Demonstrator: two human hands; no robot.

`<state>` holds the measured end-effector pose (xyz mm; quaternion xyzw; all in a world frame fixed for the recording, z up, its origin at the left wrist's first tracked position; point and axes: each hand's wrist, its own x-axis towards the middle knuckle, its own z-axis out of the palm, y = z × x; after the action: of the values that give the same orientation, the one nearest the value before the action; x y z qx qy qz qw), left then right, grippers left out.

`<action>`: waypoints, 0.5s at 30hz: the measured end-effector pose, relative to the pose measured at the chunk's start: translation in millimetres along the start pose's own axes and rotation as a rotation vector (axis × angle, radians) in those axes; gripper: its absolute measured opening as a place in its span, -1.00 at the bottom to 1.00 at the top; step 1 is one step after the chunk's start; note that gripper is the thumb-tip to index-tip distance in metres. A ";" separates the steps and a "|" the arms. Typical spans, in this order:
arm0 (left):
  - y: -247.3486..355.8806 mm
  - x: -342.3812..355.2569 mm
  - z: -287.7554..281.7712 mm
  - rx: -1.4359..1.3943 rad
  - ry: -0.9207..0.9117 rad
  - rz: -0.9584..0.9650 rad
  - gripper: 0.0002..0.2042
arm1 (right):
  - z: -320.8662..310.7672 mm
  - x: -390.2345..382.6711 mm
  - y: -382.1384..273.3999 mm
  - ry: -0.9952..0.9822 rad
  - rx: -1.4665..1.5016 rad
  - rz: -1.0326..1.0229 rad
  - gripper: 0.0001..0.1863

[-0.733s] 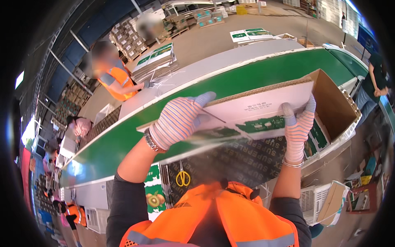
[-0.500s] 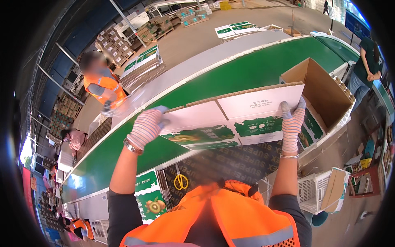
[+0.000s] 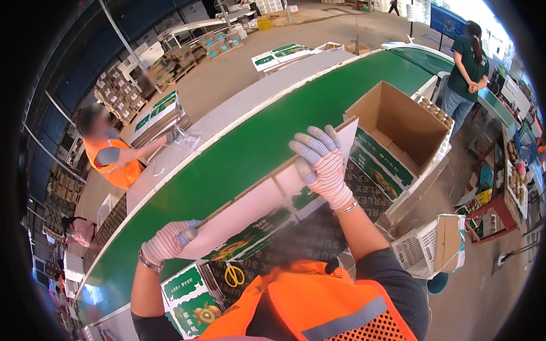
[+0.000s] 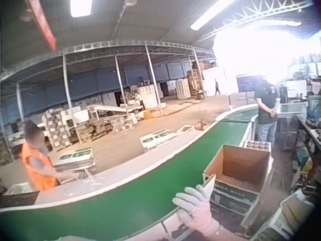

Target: The person assembles flat cardboard boxes on a conveyor belt, then places trays of kiwis into the boxes. The person folds the box flaps and continues the packing process with multiple units.

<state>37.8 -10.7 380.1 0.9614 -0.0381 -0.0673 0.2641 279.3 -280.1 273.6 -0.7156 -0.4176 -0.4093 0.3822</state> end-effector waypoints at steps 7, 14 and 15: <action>-50.3 14.1 -15.9 -0.324 -0.228 -0.391 -0.59 | -4.2 -5.3 -15.2 0.164 0.147 0.014 -0.90; -1.5 6.3 -1.7 0.559 0.071 -0.278 -0.70 | -18.2 1.0 -10.3 0.103 0.223 -0.064 -0.75; -5.0 3.3 0.3 0.527 0.148 -0.302 -0.73 | -23.5 6.8 -14.1 0.141 0.329 -0.159 -0.72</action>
<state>41.2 -6.8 376.9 0.9938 0.1083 -0.0234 -0.0050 262.3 -294.0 291.4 -0.5777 -0.5060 -0.4137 0.4889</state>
